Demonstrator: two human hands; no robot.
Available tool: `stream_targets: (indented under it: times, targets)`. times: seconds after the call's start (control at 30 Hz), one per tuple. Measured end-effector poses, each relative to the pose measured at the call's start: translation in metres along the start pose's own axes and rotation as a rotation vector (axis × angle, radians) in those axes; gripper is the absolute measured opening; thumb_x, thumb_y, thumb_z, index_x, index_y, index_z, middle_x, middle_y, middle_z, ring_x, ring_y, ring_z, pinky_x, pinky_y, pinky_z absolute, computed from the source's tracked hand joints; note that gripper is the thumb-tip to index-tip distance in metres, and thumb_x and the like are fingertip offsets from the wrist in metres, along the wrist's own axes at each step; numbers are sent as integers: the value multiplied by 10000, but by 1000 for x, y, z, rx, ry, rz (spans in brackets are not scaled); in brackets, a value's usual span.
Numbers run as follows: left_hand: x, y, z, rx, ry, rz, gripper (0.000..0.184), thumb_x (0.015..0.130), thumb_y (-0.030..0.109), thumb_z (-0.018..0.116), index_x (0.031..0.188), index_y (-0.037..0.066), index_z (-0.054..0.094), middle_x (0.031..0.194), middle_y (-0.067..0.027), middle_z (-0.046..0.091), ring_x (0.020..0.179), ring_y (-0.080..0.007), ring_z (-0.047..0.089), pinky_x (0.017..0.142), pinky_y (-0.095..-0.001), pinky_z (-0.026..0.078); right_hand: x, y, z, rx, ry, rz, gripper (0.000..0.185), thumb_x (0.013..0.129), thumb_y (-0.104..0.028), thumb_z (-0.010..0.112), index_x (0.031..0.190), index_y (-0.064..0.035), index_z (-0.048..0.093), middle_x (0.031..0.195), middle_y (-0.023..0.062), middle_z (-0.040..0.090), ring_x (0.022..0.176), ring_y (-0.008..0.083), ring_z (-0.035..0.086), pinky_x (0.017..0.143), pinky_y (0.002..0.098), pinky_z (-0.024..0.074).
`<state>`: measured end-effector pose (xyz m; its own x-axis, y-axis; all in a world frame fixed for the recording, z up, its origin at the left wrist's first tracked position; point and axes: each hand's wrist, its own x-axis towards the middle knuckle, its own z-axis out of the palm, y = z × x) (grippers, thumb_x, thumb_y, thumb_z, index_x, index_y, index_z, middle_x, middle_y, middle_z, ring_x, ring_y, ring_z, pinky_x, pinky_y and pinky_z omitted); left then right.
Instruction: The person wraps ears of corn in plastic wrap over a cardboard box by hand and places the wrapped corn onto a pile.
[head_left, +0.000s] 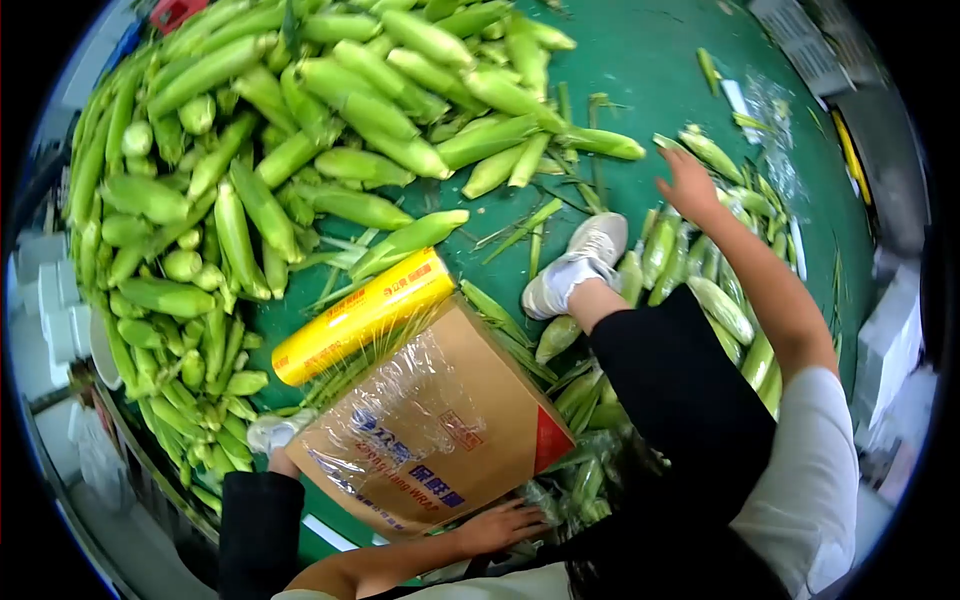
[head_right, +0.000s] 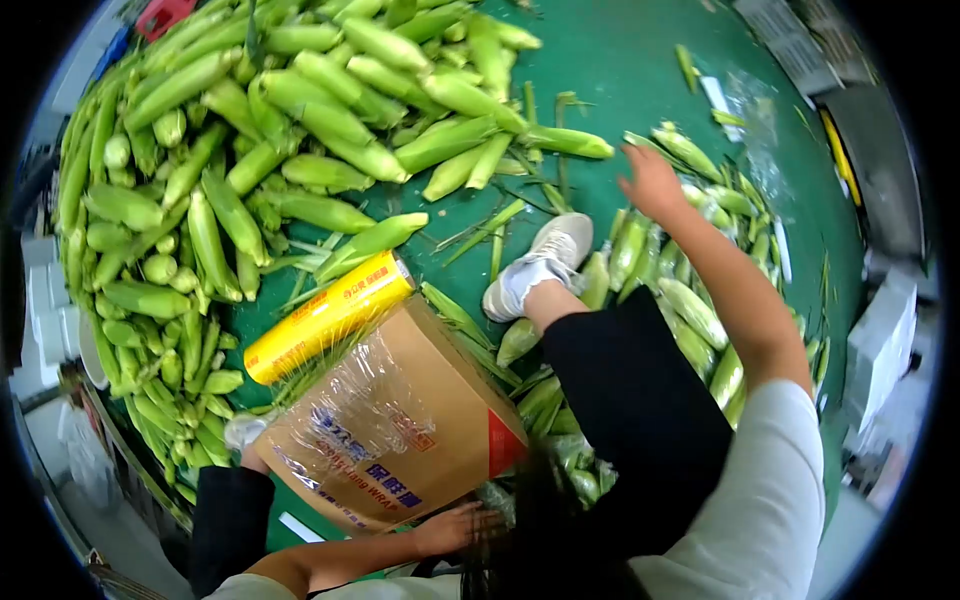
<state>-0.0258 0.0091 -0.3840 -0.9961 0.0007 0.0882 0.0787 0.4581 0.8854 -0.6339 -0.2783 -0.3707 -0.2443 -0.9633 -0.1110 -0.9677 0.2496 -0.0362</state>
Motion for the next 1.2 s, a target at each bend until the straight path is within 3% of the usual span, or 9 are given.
stream_targets:
  times: [0.07,0.2,0.47,0.57,0.63,0.73,0.87,1.0,1.2]
  targets:
    - [21,8,-39,-195,163,-152,546,879,92,553,1423,93,511,1362,-138,557,1234,-306,555,1042,-448,453,92,-15,71,-286,287,-282,594,882,-207,672,1435,-101,484,1378,178,576,1275,360,552,1068,497,442]
    - [7,17,-89,-208,412,-274,495,821,74,612,1316,92,607,1133,-85,650,948,-296,626,849,-391,523,147,-34,151,-306,-271,235,682,819,-295,723,1439,-170,470,1304,174,602,1215,340,599,985,561,476]
    - [12,18,-177,222,635,-179,442,824,54,641,1266,80,651,1194,-107,632,1108,-284,621,930,-417,519,-32,-217,-26,-79,-539,-296,681,719,-293,758,1333,-86,548,1245,213,635,1089,366,644,920,442,532]
    - [34,20,-210,938,654,-678,763,798,283,728,1493,154,441,1416,-151,523,1323,-348,494,1102,-639,315,-123,-336,-123,-112,-376,-607,508,782,-180,683,1280,-134,598,1089,150,663,893,368,673,761,474,549]
    - [6,5,-224,676,498,-1077,906,774,387,784,1542,151,365,1447,-180,475,1390,-344,419,1120,-619,308,-139,-328,-111,258,-195,-659,518,806,-104,659,1317,-155,598,1034,136,665,791,323,684,692,436,552]
    - [-8,-12,-194,787,591,-743,883,768,249,786,1537,125,370,1529,-214,384,1479,-338,302,1158,-611,260,-190,-334,-66,342,-264,-402,558,815,-17,635,1359,-123,573,1114,150,650,869,315,680,767,408,559]
    - [-18,-52,-147,924,554,-767,565,906,154,544,1465,131,465,1547,-135,397,1485,-290,304,1199,-611,199,-267,-386,2,532,305,-206,495,863,-61,660,1348,-60,561,1276,179,575,1159,357,576,977,413,479]
    - [-50,-19,-179,850,557,-568,519,828,143,669,1324,93,526,1366,-103,522,1397,-289,408,1209,-600,190,-291,-365,29,1006,171,429,365,883,-199,717,1201,-27,664,1003,145,712,863,275,695,797,369,539]
    - [-120,12,-189,464,806,-478,682,765,167,795,1366,59,492,1293,-133,552,1262,-325,502,1093,-466,402,-276,-398,-12,436,-107,286,605,819,-567,716,1072,-18,720,1016,198,736,949,358,708,816,440,550]
